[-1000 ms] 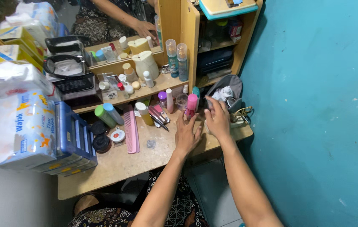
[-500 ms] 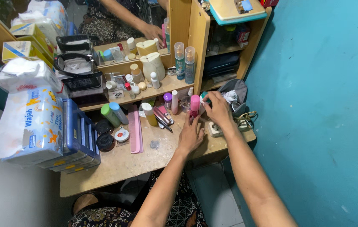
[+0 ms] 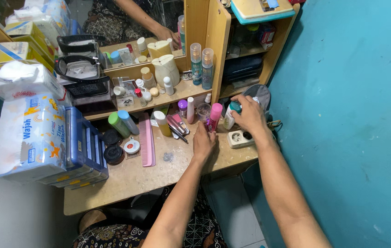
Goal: The person sits at a vanity and organizes cosmetic items. They pick up and place down various bottles, tubes, and compacts, moving them around the surface and into a small bag. The person also discards a small item into a bin on the floor.
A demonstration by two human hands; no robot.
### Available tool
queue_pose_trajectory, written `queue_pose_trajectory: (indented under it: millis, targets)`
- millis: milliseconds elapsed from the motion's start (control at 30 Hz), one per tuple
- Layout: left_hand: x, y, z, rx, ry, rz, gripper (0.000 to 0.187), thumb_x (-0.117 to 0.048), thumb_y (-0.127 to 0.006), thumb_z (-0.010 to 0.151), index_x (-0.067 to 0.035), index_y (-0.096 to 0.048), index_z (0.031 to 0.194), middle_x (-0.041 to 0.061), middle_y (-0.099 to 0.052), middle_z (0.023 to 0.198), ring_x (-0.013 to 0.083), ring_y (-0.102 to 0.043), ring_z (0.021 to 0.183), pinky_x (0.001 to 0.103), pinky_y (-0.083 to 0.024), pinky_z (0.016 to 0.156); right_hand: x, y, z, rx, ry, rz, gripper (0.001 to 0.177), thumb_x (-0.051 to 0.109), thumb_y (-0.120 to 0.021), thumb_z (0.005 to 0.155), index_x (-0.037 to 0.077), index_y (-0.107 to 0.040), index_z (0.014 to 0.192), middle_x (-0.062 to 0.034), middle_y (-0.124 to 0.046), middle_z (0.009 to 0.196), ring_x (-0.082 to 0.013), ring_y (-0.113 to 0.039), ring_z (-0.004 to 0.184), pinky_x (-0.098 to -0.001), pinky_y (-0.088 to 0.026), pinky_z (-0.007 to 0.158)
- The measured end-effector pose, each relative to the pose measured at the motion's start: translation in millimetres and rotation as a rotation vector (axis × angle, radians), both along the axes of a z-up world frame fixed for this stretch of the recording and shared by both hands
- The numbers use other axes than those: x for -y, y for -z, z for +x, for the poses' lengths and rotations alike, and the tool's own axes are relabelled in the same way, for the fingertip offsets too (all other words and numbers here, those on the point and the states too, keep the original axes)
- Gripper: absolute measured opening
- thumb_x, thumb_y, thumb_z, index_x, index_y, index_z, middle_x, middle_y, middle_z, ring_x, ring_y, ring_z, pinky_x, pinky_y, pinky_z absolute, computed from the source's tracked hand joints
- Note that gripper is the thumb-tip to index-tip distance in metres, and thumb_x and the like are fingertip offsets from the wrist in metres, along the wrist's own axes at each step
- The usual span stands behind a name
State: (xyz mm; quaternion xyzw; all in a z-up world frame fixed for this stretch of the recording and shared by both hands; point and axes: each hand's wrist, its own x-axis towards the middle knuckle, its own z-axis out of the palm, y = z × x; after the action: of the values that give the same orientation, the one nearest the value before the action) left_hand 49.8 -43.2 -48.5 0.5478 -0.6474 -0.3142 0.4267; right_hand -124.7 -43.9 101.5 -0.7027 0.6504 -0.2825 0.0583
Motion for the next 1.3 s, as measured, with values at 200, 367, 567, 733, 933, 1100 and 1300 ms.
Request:
queue_pose_trajectory:
  millis: [200,367,567,733,933,1100,1300]
  targets:
    - [-3,6,-10,0.009,-0.036,-0.147,0.051,-0.008,-0.073,0.082,0.002,-0.047,0.125,0.030,-0.059,0.112,0.0493,-0.060,0.099,0.054,-0.050,0.084,-3,-3,-6,0.000,0.013,0.043,0.040,0.022,-0.078,0.081,0.013,-0.066,0.118,-0.0154,-0.068,0.104,-0.0379,-0.067,0.101,-0.0472,-0.052,0.089]
    - [-12,16,-20,-0.059,0.051,-0.189,0.054,-0.003,-0.062,0.086,0.002,-0.047,0.137,0.030,-0.061,0.116,0.0479,-0.062,0.106,0.052,-0.051,0.093,-5,3,-2,0.008,0.003,0.069,0.036,0.022,-0.077,0.083,0.015,-0.067,0.117,-0.0151,-0.069,0.105,-0.0375,-0.067,0.102,-0.0467,-0.052,0.090]
    - [-15,25,-33,-0.024,0.186,-0.245,0.067,-0.001,-0.060,0.081,0.012,-0.040,0.144,0.038,-0.056,0.128,0.0520,-0.057,0.116,0.052,-0.046,0.103,-6,9,1,-0.013,0.016,-0.004,0.042,0.021,-0.080,0.080,0.012,-0.064,0.118,-0.0179,-0.066,0.106,-0.0389,-0.066,0.102,-0.0478,-0.053,0.090]
    - [-16,17,-22,0.007,0.190,-0.111,0.055,-0.004,-0.058,0.085,0.006,-0.050,0.139,0.031,-0.060,0.127,0.0478,-0.061,0.115,0.050,-0.049,0.102,-9,12,3,0.028,0.048,0.055,0.046,0.023,-0.081,0.077,0.011,-0.062,0.117,-0.0170,-0.067,0.105,-0.0377,-0.068,0.100,-0.0483,-0.054,0.087]
    - [-19,1,-2,0.315,0.034,-0.262,0.055,-0.010,-0.068,0.075,-0.003,-0.061,0.129,0.025,-0.054,0.133,0.0430,-0.050,0.124,0.051,-0.042,0.105,-7,22,4,0.034,0.075,0.025,0.048,0.025,-0.083,0.078,0.009,-0.062,0.119,-0.0187,-0.067,0.107,-0.0405,-0.067,0.099,-0.0481,-0.054,0.088]
    - [-9,4,2,0.415,0.048,-0.181,0.062,-0.018,-0.071,0.075,-0.008,-0.062,0.135,0.024,-0.049,0.140,0.0411,-0.043,0.129,0.050,-0.037,0.105,-4,28,6,0.049,0.099,-0.031,0.046,0.025,-0.083,0.078,0.009,-0.063,0.117,-0.0181,-0.067,0.107,-0.0385,-0.067,0.102,-0.0473,-0.053,0.089]
    - [0,10,4,0.490,0.081,-0.172,0.058,-0.023,-0.071,0.075,-0.008,-0.064,0.131,0.018,-0.052,0.141,0.0373,-0.044,0.129,0.049,-0.037,0.103,-19,15,9,0.056,0.145,-0.063,0.061,0.026,-0.086,0.073,0.008,-0.063,0.126,-0.0189,-0.064,0.109,-0.0370,-0.066,0.100,-0.0459,-0.053,0.086]
